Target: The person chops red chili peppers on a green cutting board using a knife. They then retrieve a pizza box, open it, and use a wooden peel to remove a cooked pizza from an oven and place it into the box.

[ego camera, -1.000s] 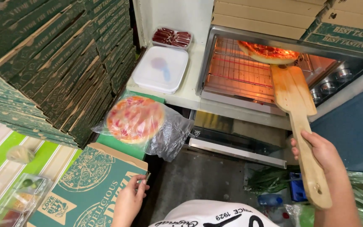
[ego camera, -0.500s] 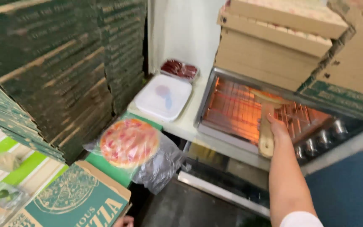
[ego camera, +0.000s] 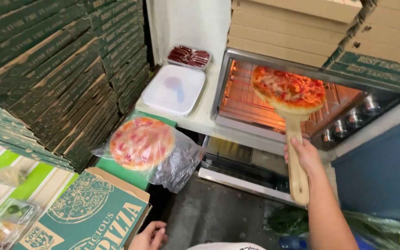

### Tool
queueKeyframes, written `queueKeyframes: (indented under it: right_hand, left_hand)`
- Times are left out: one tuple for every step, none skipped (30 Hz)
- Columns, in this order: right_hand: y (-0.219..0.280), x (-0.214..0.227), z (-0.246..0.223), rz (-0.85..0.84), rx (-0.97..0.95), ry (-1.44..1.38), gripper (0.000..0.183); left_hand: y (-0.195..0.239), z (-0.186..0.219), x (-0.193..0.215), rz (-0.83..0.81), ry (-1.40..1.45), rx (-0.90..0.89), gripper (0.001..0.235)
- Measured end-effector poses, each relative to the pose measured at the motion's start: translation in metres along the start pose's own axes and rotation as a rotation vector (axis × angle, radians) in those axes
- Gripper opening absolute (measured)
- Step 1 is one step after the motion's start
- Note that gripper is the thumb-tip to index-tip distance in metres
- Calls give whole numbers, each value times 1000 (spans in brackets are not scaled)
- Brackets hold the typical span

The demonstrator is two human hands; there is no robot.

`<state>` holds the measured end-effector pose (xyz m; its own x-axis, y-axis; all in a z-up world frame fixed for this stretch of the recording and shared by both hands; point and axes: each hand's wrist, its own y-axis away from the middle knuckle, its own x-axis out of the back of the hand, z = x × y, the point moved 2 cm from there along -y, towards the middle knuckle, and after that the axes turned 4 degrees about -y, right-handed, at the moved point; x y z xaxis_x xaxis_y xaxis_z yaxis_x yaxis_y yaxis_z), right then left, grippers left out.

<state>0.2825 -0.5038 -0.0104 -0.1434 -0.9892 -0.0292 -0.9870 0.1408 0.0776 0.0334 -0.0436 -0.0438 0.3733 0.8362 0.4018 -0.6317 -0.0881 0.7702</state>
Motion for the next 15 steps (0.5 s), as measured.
queueKeyframes:
  right_hand:
    - [33, -6, -11, 15, -4, 3, 28]
    - [65, -13, -20, 6, -58, 90, 31]
    - [97, -20, -30, -3, -114, 176, 39]
    - [120, -21, -32, 12, -120, 179, 39]
    - [144, -22, -33, 16, -160, 171, 38]
    - [167, -24, -34, 21, -200, 163, 39]
    - [185, -23, -31, 34, -205, 165, 39]
    - [203, -22, -27, 78, -259, 84, 31]
    - [219, -22, -23, 116, -310, 2, 29]
    - [227, -20, -21, 126, -313, 3, 29]
    - [234, -18, -17, 123, -396, -36, 28]
    - [241, -16, -14, 120, -479, -76, 27]
    - [236, -23, -21, 120, -479, -75, 27]
    - [232, -29, -27, 139, -507, -33, 29]
    - [224, -36, -35, 151, -531, 11, 30]
  left_hand:
    - [3, 3, 3, -13, -9, -3, 32]
    - [5, 7, 6, -3, -57, -56, 29]
    - [7, 12, 9, 6, -104, -110, 26]
    - [8, 14, 10, -8, -113, -112, 26]
    - [7, 17, 11, -27, -99, -147, 26]
    - [6, 21, 12, -47, -85, -181, 26]
    - [-2, 18, 9, -59, -93, -184, 26]
    - [-9, 16, 6, -49, -128, -262, 26]
    - [-17, 15, 3, -34, -158, -339, 26]
    - [-15, 19, 2, -43, -163, -341, 26]
    - [-14, 24, 1, -50, -167, -369, 26]
    - [-12, 29, 0, -58, -171, -397, 25]
    - [-11, 31, -2, -58, -170, -397, 25]
    - [-10, 33, -3, -65, -153, -384, 26]
    - [-10, 36, -4, -65, -133, -372, 26]
